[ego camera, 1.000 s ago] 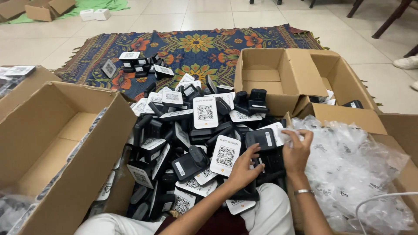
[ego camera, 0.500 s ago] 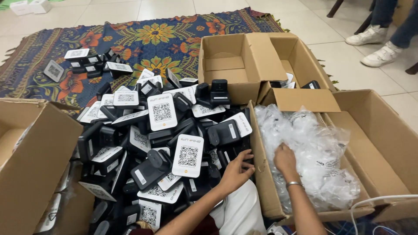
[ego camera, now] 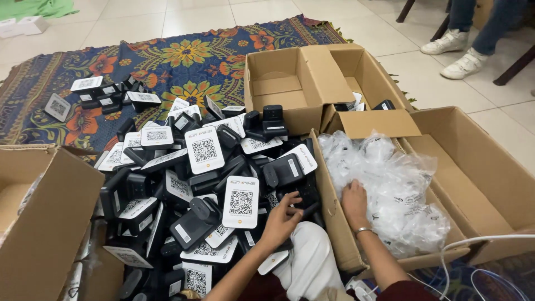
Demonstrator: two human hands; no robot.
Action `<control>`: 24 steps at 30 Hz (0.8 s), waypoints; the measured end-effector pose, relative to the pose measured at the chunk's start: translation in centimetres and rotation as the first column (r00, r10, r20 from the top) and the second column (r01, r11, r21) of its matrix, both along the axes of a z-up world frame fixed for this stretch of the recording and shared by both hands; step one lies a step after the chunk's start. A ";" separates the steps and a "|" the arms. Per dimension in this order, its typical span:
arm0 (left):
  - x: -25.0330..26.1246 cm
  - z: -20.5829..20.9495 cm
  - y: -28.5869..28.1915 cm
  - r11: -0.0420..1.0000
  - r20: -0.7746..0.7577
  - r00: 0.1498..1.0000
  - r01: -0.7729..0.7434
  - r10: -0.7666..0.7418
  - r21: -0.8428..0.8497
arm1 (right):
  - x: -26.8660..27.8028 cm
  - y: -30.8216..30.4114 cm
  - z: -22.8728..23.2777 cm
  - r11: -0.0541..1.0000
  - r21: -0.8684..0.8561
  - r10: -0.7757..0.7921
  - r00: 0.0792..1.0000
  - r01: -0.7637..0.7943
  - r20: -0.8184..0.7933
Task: The person sorts various black electronic components with QR code labels into different cardboard boxes.
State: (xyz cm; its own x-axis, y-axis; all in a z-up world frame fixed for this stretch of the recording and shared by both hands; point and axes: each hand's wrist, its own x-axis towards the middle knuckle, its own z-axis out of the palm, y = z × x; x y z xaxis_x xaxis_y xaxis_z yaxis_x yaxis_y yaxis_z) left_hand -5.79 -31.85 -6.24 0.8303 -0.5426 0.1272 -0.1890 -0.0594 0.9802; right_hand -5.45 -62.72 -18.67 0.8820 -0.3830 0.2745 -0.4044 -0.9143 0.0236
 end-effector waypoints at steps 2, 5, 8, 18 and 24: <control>0.6 0.4 2.6 1.000 0.007 1.000 -0.026 0.026 0.001 | 0.3 -2.0 -1.0 0.996 0.083 -0.006 0.999 0.009 -0.037; 1.4 0.4 6.8 0.997 0.010 0.997 -0.081 0.081 0.016 | 0.4 -2.7 -1.8 0.931 0.364 0.015 0.998 -0.036 0.060; 1.9 0.0 10.7 0.991 0.000 0.992 -0.125 0.125 0.040 | -2.0 3.6 4.7 0.906 0.397 0.001 0.936 -0.150 0.352; 4.0 0.1 24.2 0.939 0.010 0.940 -0.342 0.342 0.014 | -1.7 28.9 20.8 0.527 0.483 0.511 0.714 -0.700 0.478; 7.9 -3.2 32.5 0.737 -0.309 0.784 -0.615 0.538 -0.279 | -0.7 43.5 25.0 0.208 0.387 0.786 0.389 -0.898 0.481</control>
